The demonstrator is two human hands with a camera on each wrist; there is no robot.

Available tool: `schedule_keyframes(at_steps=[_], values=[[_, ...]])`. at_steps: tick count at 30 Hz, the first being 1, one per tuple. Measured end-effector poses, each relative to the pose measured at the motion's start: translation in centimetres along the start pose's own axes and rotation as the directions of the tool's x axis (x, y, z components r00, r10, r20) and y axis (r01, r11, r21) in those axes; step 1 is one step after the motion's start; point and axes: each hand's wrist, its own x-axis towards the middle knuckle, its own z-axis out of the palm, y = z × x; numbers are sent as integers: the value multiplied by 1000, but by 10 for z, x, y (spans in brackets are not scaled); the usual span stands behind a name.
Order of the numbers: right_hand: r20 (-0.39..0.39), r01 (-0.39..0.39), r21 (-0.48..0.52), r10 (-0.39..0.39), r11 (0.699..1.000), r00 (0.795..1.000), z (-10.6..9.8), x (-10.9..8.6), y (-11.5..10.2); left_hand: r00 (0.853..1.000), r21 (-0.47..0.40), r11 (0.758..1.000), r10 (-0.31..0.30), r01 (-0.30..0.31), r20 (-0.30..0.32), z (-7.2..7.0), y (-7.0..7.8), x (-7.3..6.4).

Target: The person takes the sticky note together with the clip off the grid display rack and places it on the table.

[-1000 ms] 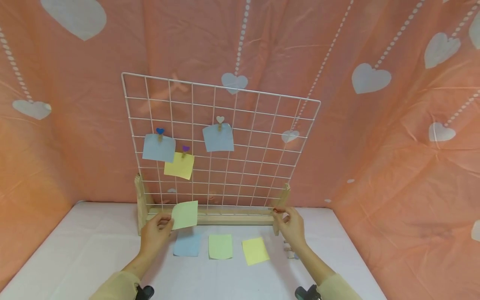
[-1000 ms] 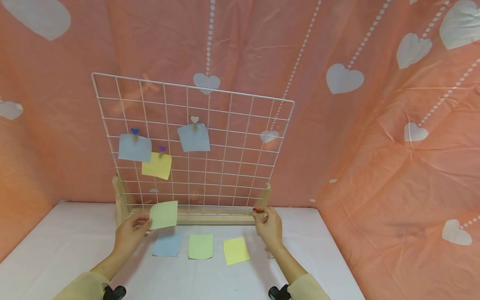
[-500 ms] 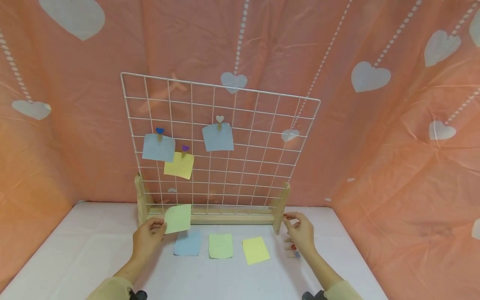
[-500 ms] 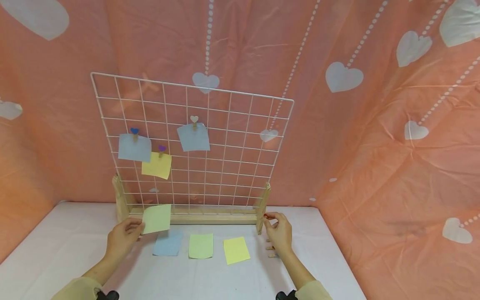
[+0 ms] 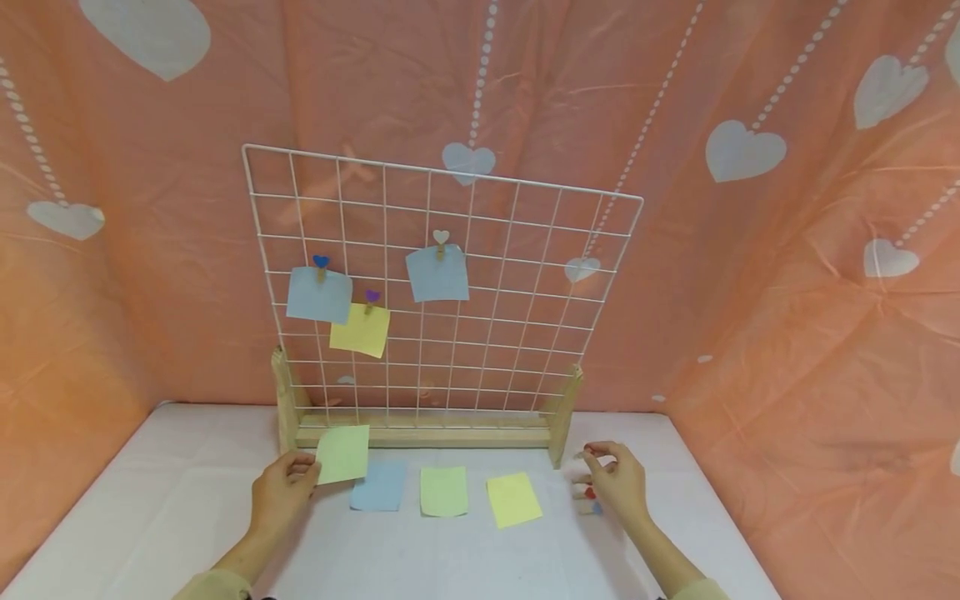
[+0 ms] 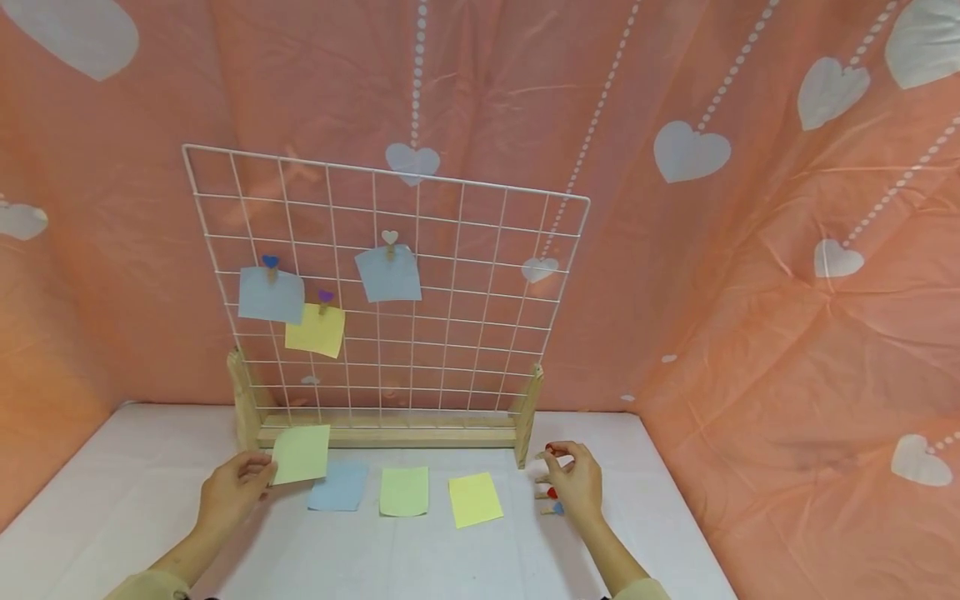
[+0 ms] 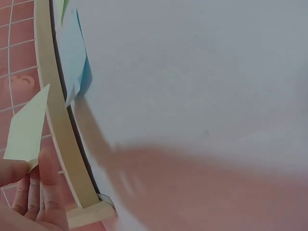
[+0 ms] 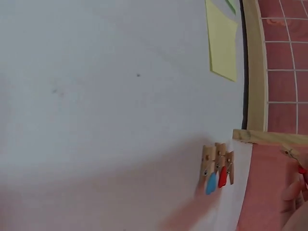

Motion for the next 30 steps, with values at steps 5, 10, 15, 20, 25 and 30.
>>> schedule_keyframes(at_steps=[5, 10, 15, 20, 25, 30], values=[[1, -25, 23, 25, 999, 1000, -6, -6, 11, 1000, 22, 1000, -13, 13, 23, -3, -3, -1], [0, -65, 49, 66, 997, 998, -10, -7, 24, 997, 30, 999, -38, 36, 66, -9, -9, -1], [-2, -134, 47, 134, 990, 991, -14, -8, 32, 997, 51, 998, -31, 28, 64, -13, -14, -2], [-3, -159, 36, 159, 987, 987, -16, -9, 37, 996, 41, 998, -46, 43, 83, -16, -18, -3], [-13, -188, 15, 188, 982, 982, -18, -11, 41, 993, 31, 998, -53, 50, 101, -17, -17, -1], [-8, -207, 6, 207, 978, 978, -21, -14, 46, 990, 38, 997, -71, 67, 124, -18, -17, -2]])
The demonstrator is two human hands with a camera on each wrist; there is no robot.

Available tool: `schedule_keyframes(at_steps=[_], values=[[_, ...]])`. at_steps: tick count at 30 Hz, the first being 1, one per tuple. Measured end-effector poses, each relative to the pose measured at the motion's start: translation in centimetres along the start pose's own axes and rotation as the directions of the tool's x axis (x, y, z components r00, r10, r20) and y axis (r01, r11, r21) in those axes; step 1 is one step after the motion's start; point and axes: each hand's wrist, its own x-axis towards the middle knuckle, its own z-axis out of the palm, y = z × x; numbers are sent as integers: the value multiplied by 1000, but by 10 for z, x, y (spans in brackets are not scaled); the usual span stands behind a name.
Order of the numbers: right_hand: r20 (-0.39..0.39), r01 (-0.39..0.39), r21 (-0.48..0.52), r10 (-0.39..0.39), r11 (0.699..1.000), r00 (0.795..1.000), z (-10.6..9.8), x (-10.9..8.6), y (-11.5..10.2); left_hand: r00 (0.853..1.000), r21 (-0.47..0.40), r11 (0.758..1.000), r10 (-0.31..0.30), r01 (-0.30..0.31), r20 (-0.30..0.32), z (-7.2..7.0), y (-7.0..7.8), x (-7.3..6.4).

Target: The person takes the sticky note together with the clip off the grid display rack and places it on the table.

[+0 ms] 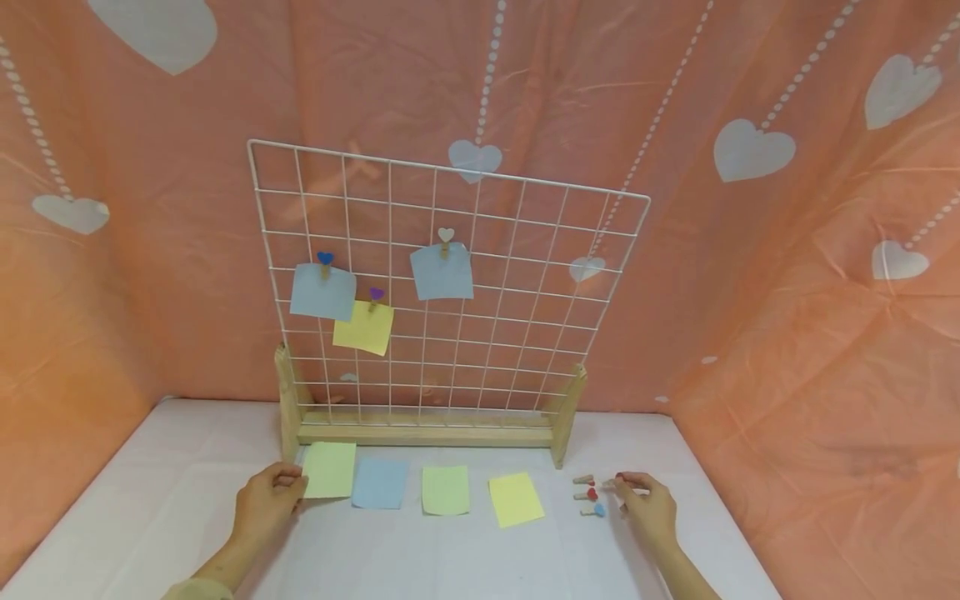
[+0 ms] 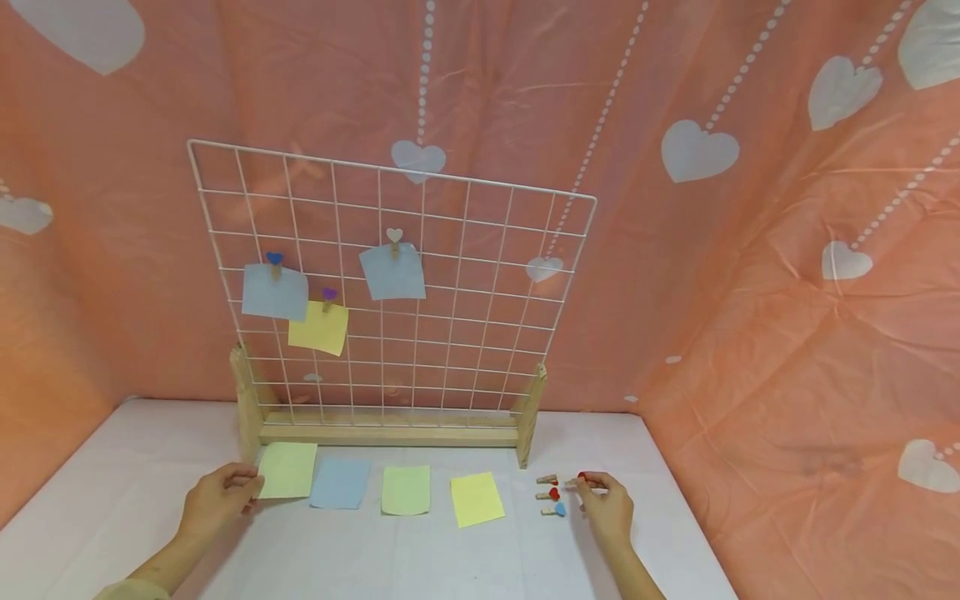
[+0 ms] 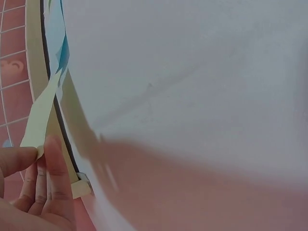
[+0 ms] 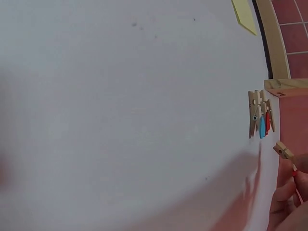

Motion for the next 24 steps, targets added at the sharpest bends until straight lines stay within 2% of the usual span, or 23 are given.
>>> schedule_keyframes(at_steps=[12, 15, 24], values=[[12, -97, -13, 97, 995, 995, -4, -4, 19, 998, 1, 999, -54, 54, 24, -3, -12, -2], [15, -100, -25, 100, 995, 995, -5, -4, 23, 997, 3, 998, -69, 69, 30, -3, -15, -2], [57, -141, -44, 143, 989, 988, -5, -2, 32, 997, 10, 998, -59, 59, 40, -1, -18, 1]])
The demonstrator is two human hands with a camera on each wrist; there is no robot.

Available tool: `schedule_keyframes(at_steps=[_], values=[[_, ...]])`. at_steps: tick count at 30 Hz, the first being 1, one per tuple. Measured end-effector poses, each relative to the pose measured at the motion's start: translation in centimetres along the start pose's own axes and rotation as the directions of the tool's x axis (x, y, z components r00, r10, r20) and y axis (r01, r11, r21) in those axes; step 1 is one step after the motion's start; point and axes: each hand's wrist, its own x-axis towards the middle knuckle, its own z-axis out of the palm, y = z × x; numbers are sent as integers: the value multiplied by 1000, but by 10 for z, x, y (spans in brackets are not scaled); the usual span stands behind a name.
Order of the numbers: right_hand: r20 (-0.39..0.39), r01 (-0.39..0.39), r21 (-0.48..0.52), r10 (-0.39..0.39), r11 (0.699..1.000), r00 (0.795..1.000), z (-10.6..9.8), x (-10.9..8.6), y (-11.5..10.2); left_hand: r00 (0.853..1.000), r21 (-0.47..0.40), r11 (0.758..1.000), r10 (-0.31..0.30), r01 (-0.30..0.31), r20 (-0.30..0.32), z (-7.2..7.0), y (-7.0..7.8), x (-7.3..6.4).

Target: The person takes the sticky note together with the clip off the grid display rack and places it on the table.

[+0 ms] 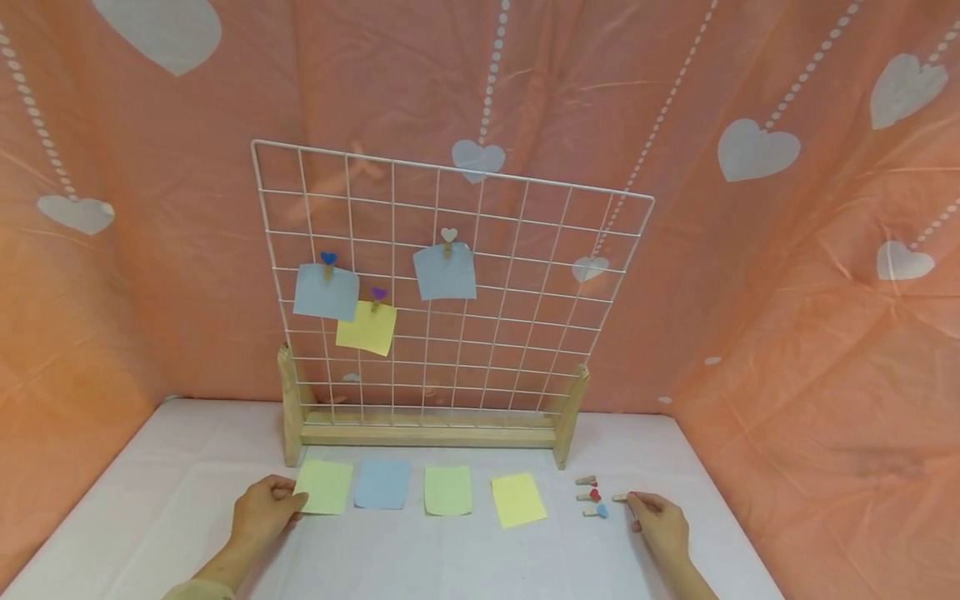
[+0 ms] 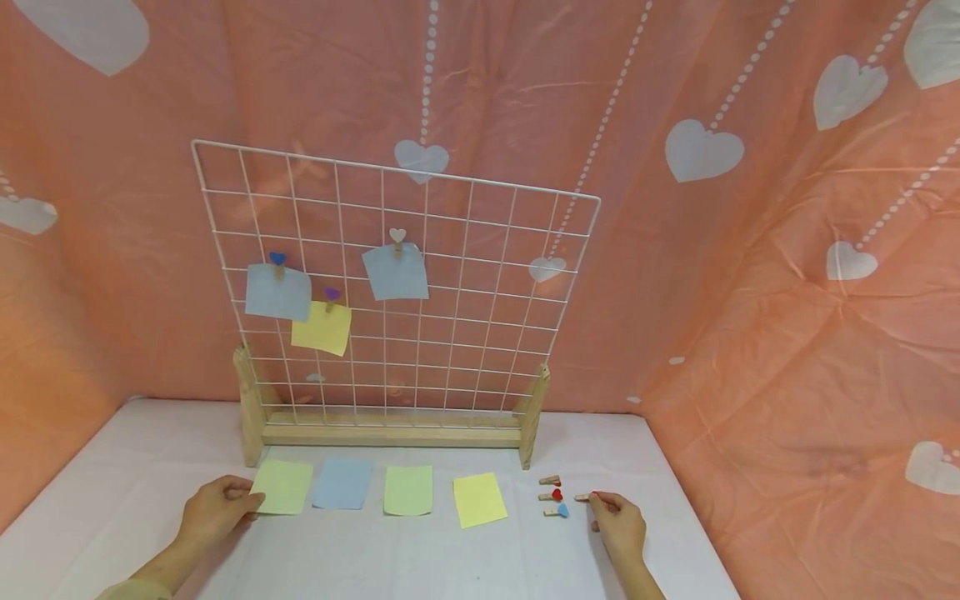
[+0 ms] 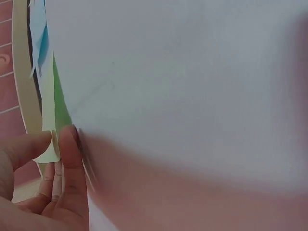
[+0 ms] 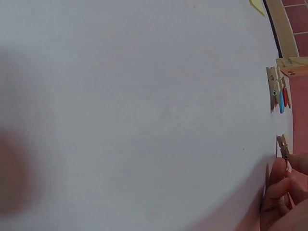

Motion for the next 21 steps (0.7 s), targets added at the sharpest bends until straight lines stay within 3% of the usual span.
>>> schedule_keyframes(at_steps=[7, 21], values=[[-9, -21, 9, 21, 1000, 1000, 1, 1, 0, 997, 162, 985, 66, -59, -36, 2, -3, 5], [-55, 1, -10, -2, 1000, 998, 3, 0, -7, 997, 236, 971, 56, -42, -53, 3, -4, 0]])
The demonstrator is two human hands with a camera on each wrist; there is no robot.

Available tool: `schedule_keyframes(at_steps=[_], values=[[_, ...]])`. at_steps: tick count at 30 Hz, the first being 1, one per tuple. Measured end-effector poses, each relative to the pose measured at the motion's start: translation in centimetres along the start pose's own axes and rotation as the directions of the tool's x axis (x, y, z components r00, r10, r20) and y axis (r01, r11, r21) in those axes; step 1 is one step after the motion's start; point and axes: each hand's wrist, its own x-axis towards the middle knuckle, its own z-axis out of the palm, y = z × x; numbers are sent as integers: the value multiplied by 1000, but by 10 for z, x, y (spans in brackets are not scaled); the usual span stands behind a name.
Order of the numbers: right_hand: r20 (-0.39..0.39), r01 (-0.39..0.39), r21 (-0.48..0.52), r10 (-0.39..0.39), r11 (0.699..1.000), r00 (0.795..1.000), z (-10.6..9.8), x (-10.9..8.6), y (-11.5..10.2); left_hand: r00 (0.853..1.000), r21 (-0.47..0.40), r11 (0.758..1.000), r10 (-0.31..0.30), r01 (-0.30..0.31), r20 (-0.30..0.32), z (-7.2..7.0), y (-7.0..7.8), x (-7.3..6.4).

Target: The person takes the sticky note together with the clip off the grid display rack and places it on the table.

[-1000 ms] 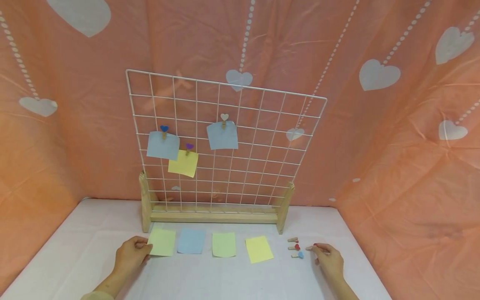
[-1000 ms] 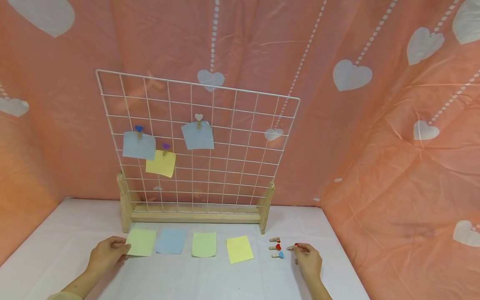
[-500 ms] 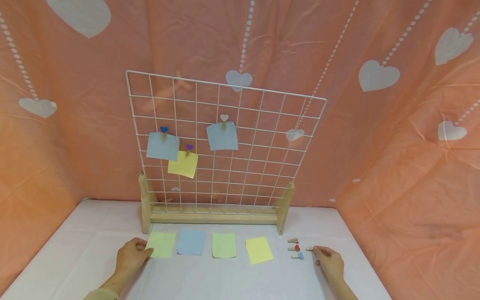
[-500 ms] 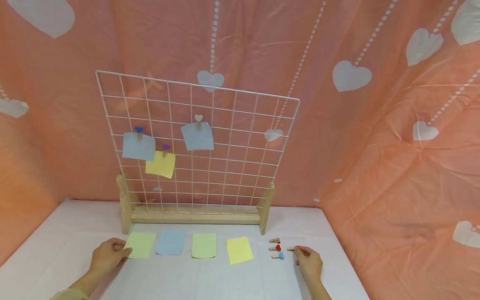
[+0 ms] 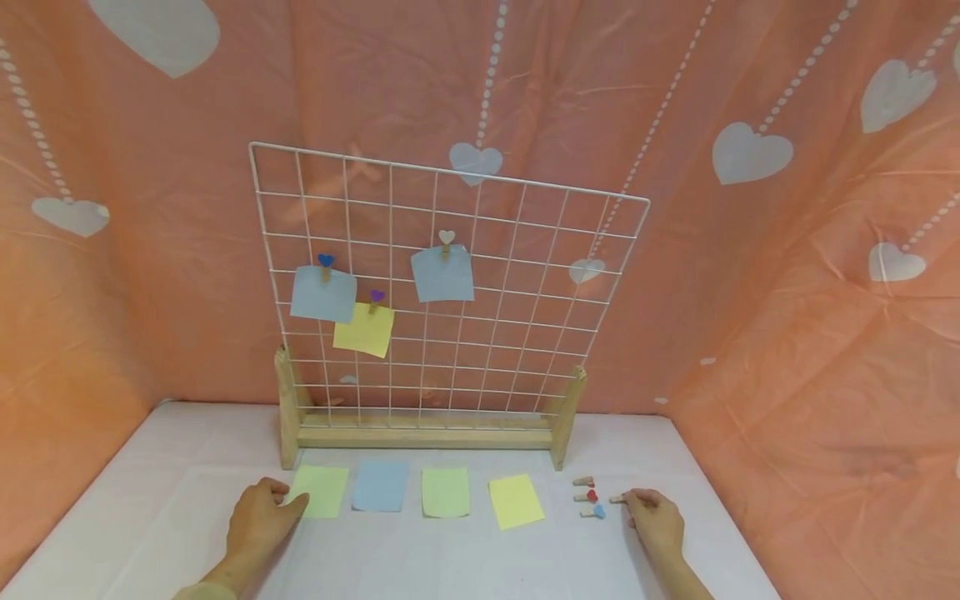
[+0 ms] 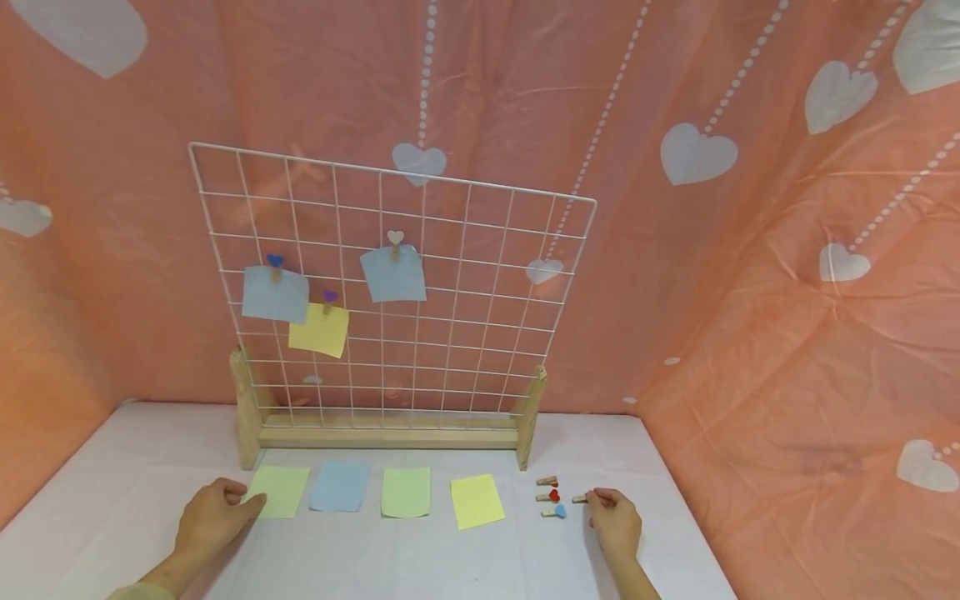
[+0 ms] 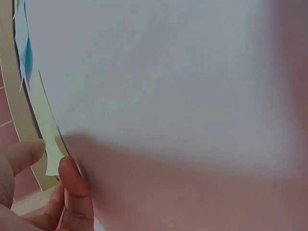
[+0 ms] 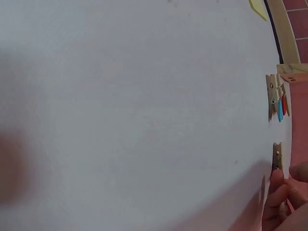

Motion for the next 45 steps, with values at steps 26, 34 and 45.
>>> schedule_keyframes(at_steps=[26, 34, 45], values=[[-57, 366, 141, -361, 920, 931, 32, 3, -112, 957, -131, 970, 173, -207, -234, -26, 66, 18], [-44, 509, 188, -510, 840, 859, 29, 4, -152, 959, -182, 961, 166, -210, -228, -30, 91, 21], [19, 624, 157, -635, 765, 773, 5, -6, -223, 939, -279, 928, 157, -246, -306, -29, 124, 19]])
